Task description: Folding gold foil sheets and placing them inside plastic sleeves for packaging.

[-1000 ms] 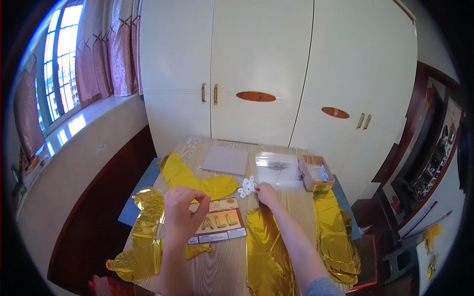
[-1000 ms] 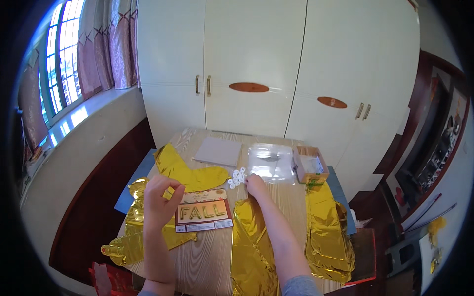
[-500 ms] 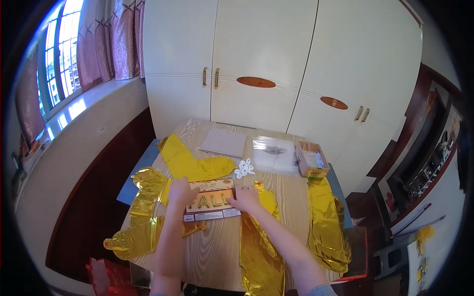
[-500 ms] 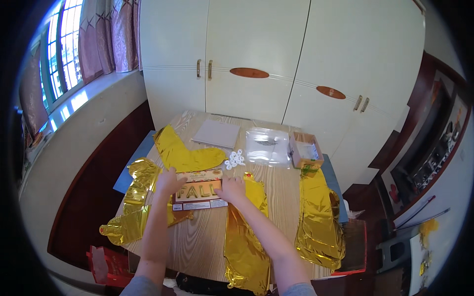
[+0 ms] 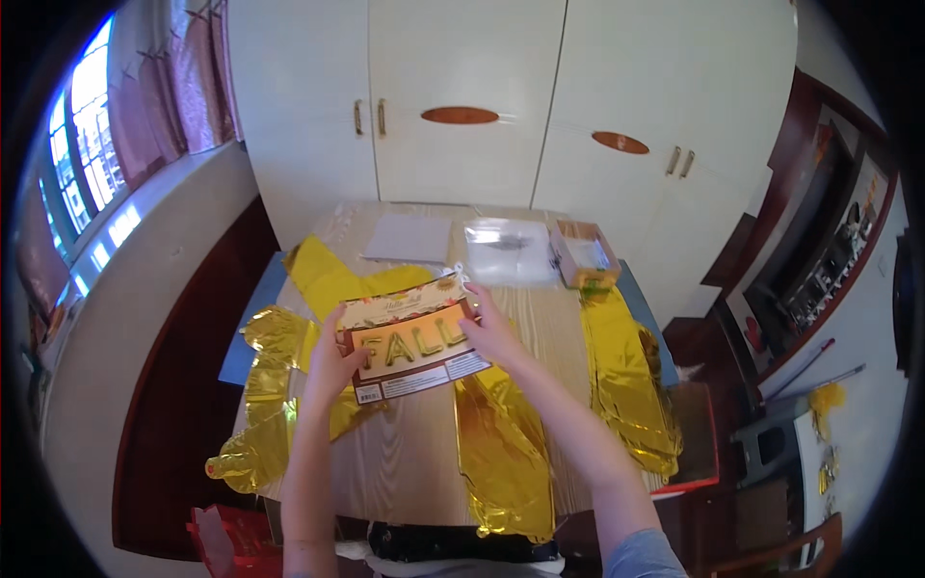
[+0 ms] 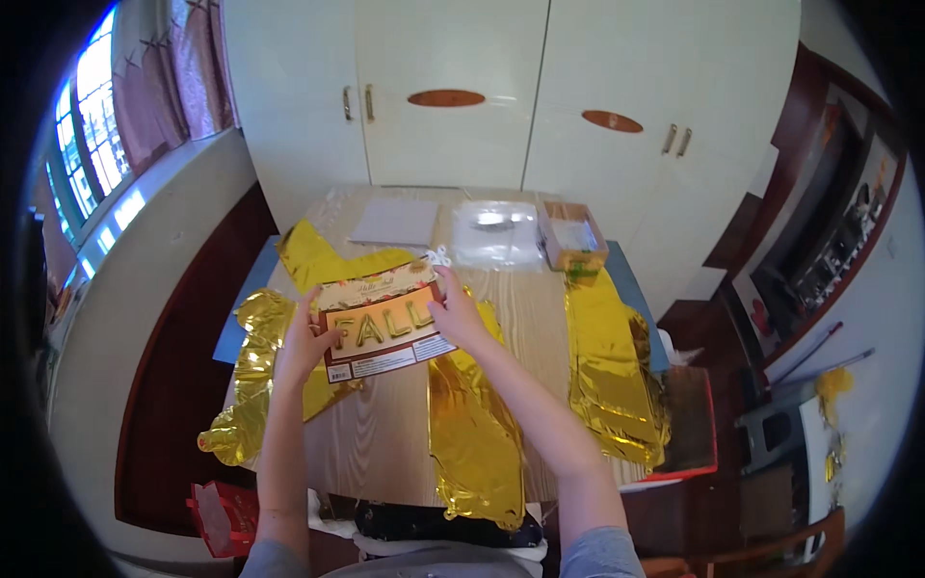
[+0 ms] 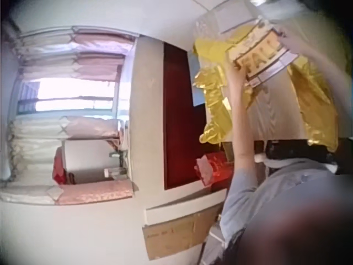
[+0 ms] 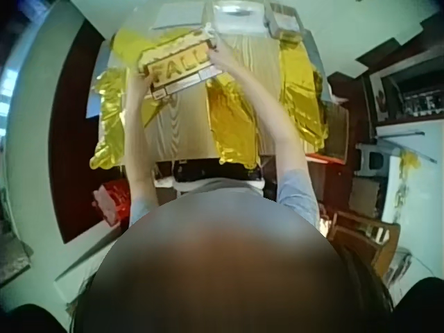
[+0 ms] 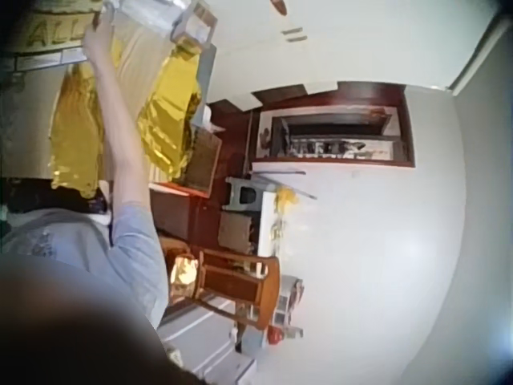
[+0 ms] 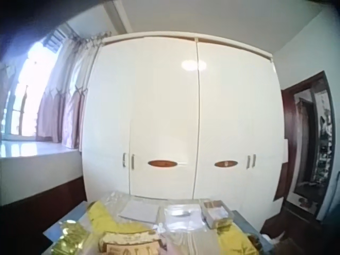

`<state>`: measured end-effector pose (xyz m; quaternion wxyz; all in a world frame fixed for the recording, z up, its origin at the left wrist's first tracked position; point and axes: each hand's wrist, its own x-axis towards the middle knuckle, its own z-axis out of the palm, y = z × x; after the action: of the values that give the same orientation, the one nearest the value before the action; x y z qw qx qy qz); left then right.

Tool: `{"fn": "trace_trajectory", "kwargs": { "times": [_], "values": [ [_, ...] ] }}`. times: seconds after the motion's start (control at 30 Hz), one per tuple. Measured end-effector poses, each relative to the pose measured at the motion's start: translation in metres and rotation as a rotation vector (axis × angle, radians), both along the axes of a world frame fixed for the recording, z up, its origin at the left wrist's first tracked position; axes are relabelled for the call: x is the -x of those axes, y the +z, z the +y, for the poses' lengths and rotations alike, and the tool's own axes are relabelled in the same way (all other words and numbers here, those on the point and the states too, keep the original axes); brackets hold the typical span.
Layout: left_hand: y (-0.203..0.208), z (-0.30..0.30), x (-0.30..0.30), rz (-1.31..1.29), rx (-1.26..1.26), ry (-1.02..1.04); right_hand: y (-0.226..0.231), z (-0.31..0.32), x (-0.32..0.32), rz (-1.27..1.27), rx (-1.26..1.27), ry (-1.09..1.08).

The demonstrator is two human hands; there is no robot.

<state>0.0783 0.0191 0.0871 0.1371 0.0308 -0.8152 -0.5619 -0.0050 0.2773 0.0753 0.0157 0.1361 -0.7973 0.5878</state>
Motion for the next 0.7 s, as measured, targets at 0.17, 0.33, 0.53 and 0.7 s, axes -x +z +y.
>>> {"fn": "trace_trajectory", "kwargs": {
  "times": [0.17,0.33,0.53,0.7],
  "values": [
    [-0.023,0.062,-0.003,-0.122,0.087,-0.327,-0.042,0.097,-0.043,0.198,-0.297,0.036],
    [-0.082,0.090,0.004,-0.045,0.280,-0.489,-0.050,0.122,-0.088,0.069,-0.441,-0.041],
    [-0.089,0.107,-0.004,0.167,0.671,-0.359,-0.084,0.135,-0.093,0.108,-0.418,-0.095],
    [-0.078,0.120,-0.020,0.170,0.772,-0.287,-0.083,0.135,-0.099,0.249,-0.753,-0.150]
  ]
}}
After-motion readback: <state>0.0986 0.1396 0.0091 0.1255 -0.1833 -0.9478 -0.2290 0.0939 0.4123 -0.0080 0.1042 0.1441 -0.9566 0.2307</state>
